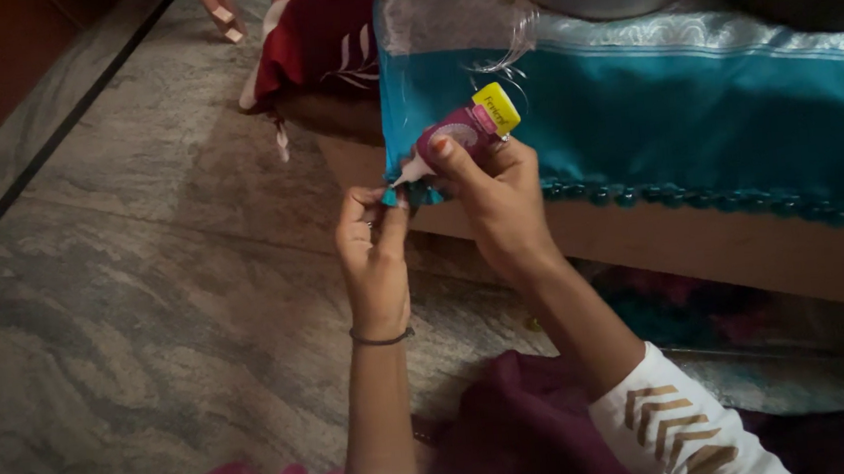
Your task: Attaching decorative tassels and applying glue to the edge of a blue saree.
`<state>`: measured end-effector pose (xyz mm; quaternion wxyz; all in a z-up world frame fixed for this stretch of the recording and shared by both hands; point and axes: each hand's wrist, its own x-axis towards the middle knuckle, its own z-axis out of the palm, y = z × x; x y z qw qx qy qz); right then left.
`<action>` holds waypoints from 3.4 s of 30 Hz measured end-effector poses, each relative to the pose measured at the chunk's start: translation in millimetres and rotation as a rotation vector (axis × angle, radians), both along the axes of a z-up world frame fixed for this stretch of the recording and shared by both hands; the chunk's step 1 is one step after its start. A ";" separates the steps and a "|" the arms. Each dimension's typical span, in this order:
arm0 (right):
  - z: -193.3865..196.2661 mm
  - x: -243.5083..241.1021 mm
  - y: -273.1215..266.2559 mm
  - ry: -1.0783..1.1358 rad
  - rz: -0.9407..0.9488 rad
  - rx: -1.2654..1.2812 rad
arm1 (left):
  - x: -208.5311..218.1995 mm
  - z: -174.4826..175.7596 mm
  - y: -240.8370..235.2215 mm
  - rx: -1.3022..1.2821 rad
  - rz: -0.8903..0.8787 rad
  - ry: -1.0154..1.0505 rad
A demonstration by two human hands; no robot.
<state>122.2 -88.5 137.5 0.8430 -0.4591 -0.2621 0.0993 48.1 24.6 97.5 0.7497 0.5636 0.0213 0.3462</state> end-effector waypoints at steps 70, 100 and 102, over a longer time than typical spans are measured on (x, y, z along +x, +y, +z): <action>-7.5 6.2 -53.3 -0.296 -0.458 -0.141 | 49.9 -75.7 12.4 -0.387 -0.243 -0.104; -20.5 2.3 -36.7 -0.228 -0.248 -0.146 | 17.7 -33.2 -37.5 -0.305 -0.068 -0.027; -20.2 0.8 -37.3 -0.232 -0.267 -0.170 | 17.2 -34.8 -37.7 -0.279 -0.050 -0.016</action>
